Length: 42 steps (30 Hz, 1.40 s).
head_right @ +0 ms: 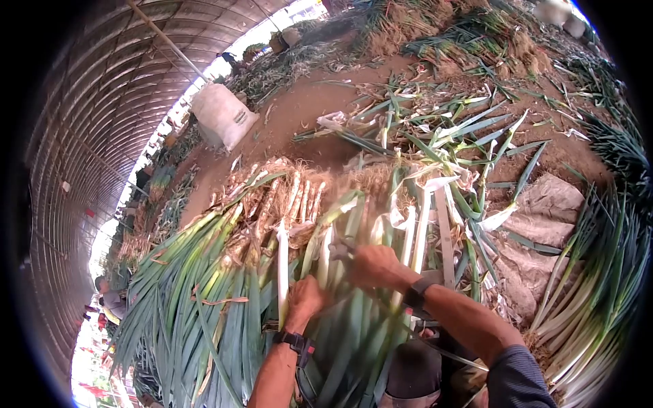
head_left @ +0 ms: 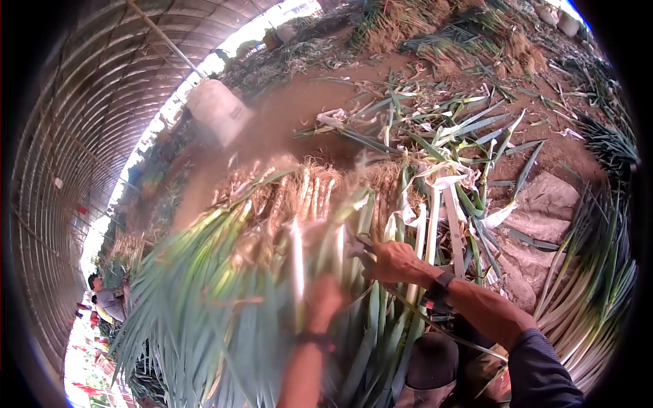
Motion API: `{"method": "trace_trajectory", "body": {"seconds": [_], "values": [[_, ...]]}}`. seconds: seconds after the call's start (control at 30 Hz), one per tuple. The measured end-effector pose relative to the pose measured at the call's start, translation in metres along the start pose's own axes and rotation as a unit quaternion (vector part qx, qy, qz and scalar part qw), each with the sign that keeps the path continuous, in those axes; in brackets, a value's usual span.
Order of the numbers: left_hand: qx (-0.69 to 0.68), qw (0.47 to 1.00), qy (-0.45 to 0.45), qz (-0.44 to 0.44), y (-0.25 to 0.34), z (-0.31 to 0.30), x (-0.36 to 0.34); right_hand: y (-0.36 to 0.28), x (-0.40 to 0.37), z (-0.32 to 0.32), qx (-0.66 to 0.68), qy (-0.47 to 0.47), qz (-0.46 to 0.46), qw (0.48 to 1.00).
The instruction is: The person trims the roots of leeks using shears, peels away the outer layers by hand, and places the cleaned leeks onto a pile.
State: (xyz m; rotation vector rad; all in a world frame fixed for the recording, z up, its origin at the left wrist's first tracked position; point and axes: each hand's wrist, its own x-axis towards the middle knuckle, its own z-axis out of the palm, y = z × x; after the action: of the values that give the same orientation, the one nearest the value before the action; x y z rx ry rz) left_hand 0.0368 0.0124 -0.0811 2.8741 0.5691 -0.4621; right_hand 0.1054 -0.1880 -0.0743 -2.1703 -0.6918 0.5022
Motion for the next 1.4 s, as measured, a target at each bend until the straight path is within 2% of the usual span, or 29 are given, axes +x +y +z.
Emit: {"method": "trace_trajectory", "body": {"seconds": [0.03, 0.13, 0.17, 0.2, 0.27, 0.33, 0.37, 0.47, 0.57, 0.6, 0.67, 0.7, 0.77, 0.83, 0.97, 1.07, 1.17, 1.3, 1.4], "values": [[-0.009, 1.0, -0.014, -0.006, -0.001, -0.003, 0.001, 0.007, -0.001, 0.002, -0.036, -0.003, -0.003, 0.999], [-0.054, 0.998, -0.035, -0.026, -0.005, -0.017, -0.001, 0.015, -0.037, 0.003, -0.021, 0.035, -0.16, 0.986], [-0.079, 0.996, -0.028, -0.034, -0.002, -0.025, -0.006, 0.009, -0.057, -0.003, 0.023, 0.004, -0.131, 0.991], [-0.105, 0.993, -0.021, -0.043, 0.001, -0.032, -0.012, 0.0, -0.075, -0.013, 0.006, -0.038, -0.115, 0.993], [-0.17, 0.985, -0.01, -0.017, -0.003, -0.04, -0.018, -0.005, -0.102, -0.015, 0.069, -0.06, -0.133, 0.987], [-0.206, 0.978, 0.016, 0.014, -0.004, -0.047, -0.025, 0.001, -0.12, -0.011, 0.027, -0.059, -0.176, 0.982], [-0.236, 0.972, -0.002, 0.011, 0.0, -0.056, -0.034, 0.005, -0.127, -0.008, 0.006, -0.058, -0.197, 0.979], [-0.245, 0.967, 0.07, 0.011, -0.028, -0.034, -0.021, 0.022, -0.136, 0.0, -0.03, -0.01, -0.311, 0.95], [-0.258, 0.962, 0.091, 0.021, -0.042, -0.03, -0.026, 0.008, -0.141, -0.008, -0.041, -0.027, -0.255, 0.966], [-0.258, 0.961, 0.093, 0.028, -0.048, -0.029, -0.025, 0.005, -0.14, -0.008, -0.056, -0.007, -0.272, 0.961], [-0.292, 0.956, 0.041, 0.01, -0.06, -0.03, -0.025, 0.001, -0.139, -0.008, -0.086, 0.033, -0.304, 0.948], [-0.308, 0.951, 0.015, 0.0, -0.064, -0.029, -0.025, 0.0, -0.139, -0.007, -0.076, 0.024, -0.271, 0.959], [-0.245, 0.969, 0.034, 0.011, -0.067, -0.024, -0.026, -0.004, -0.141, -0.005, -0.057, 0.004, -0.204, 0.977], [-0.151, 0.987, 0.047, 0.018, -0.062, -0.024, -0.033, -0.006, -0.144, -0.006, -0.055, -0.026, -0.197, 0.979], [-0.107, 0.994, 0.019, 0.019, -0.049, -0.027, -0.044, -0.003, -0.151, 0.001, -0.058, -0.035, -0.205, 0.976], [-0.054, 0.994, 0.078, 0.055, -0.045, -0.029, -0.049, -0.004, -0.155, 0.001, -0.043, -0.035, -0.222, 0.973], [-0.117, 0.992, 0.025, 0.03, -0.056, -0.031, -0.043, -0.013, -0.161, 0.002, -0.018, -0.029, -0.222, 0.975], [-0.227, 0.972, 0.015, 0.054, -0.062, -0.027, -0.043, -0.008, -0.148, 0.007, -0.043, -0.062, -0.208, 0.975], [-0.326, 0.944, 0.015, 0.039, -0.071, -0.022, -0.039, -0.004, -0.144, 0.026, -0.021, -0.006, -0.212, 0.977]]}}
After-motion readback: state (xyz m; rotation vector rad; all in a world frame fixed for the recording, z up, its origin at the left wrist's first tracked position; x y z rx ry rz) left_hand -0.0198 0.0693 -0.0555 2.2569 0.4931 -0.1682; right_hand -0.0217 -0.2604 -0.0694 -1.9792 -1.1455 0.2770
